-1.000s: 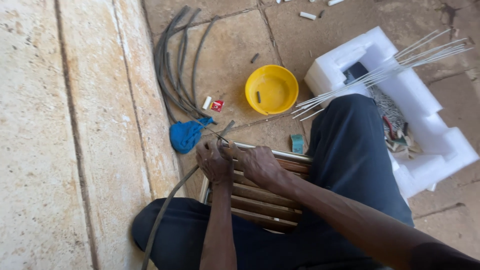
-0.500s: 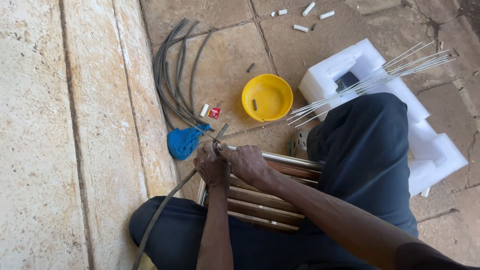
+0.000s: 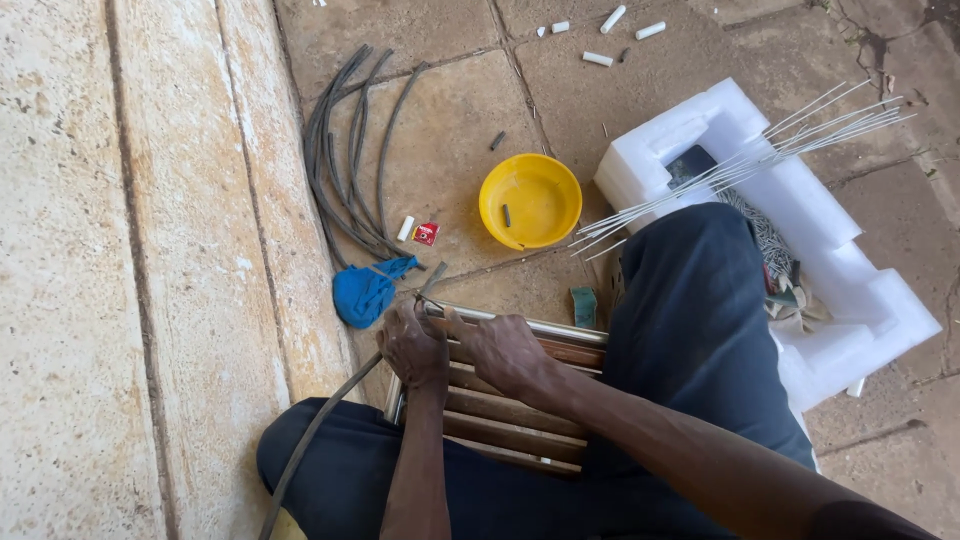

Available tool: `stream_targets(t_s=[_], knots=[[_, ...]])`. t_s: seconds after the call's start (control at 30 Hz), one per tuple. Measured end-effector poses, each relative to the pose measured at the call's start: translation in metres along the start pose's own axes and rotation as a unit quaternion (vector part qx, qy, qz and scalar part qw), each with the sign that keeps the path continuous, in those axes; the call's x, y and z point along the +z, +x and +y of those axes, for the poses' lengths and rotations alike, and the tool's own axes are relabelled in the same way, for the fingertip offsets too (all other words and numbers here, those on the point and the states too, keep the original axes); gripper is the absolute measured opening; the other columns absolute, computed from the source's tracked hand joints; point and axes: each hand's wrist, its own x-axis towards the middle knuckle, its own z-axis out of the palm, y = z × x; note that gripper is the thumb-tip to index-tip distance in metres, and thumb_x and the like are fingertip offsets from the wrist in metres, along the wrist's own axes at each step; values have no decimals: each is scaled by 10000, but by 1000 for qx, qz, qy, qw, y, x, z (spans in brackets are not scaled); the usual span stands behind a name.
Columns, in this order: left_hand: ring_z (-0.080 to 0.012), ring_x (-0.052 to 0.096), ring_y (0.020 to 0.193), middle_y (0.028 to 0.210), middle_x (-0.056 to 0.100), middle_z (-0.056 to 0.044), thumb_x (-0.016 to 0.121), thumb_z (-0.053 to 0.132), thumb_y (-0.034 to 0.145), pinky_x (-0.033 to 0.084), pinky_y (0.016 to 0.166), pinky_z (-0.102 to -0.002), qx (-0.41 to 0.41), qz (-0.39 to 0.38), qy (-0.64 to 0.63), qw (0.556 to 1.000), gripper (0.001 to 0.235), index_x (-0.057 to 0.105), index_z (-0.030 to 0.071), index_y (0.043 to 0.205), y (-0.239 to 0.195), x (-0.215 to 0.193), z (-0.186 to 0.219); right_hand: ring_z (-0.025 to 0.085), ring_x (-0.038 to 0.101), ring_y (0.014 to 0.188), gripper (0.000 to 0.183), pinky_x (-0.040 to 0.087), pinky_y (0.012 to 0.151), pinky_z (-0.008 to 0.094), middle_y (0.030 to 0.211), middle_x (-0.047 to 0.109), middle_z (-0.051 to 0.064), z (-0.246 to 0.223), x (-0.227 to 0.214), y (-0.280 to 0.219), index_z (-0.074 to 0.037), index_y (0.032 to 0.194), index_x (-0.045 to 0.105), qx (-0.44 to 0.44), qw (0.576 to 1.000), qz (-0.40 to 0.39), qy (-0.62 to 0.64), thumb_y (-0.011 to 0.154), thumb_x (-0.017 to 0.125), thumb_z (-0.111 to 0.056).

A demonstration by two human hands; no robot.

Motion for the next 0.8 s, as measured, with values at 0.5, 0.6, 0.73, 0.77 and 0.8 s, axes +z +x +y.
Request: stream_targets(t_s=[0.5, 0.6, 0.73, 0.77, 0.8], knots=[[-330, 676, 710, 830, 603, -105, 373, 467, 1133, 546, 680, -463, -17, -21, -7, 1000, 460, 640, 125, 980, 4, -7, 2, 420, 743, 658, 468, 592, 602, 542, 659, 710, 222, 10, 7, -1, -80, 1383, 547, -14, 998, 39, 52, 918, 496, -77], [-301, 695, 716, 842, 639, -106, 332, 455, 1153, 564, 697, -449, -29, -26, -9, 999, 491, 664, 114, 1035, -4, -4, 1, 390, 735, 616, 291, 596, 580, 503, 640, 707, 208, 12, -3, -15, -93, 1149, 645, -17, 994, 76, 72, 889, 518, -121], [-286, 726, 718, 856, 690, -99, 436, 325, 1150, 594, 663, -416, -11, -7, 17, 1000, 338, 687, 100, 1136, -4, -7, 3, 393, 721, 602, 126, 583, 534, 534, 623, 696, 177, 62, 67, -34, -137, 953, 664, 118, 971, 175, 112, 873, 621, -224], [-286, 726, 718, 856, 690, -99, 436, 325, 1150, 594, 663, -416, -9, -8, 18, 1000, 338, 687, 100, 1136, 1, -9, -1, 393, 721, 602, 126, 583, 534, 534, 623, 696, 177, 74, 76, -32, -137, 953, 664, 119, 971, 175, 113, 873, 621, -224], [-300, 733, 708, 846, 703, -109, 472, 321, 1135, 598, 641, -420, -5, -14, 43, 999, 310, 693, 103, 1128, -2, -10, 0, 389, 718, 609, 123, 579, 523, 530, 632, 686, 158, 89, 85, -38, -135, 958, 618, 180, 957, 204, 101, 919, 604, -250]])
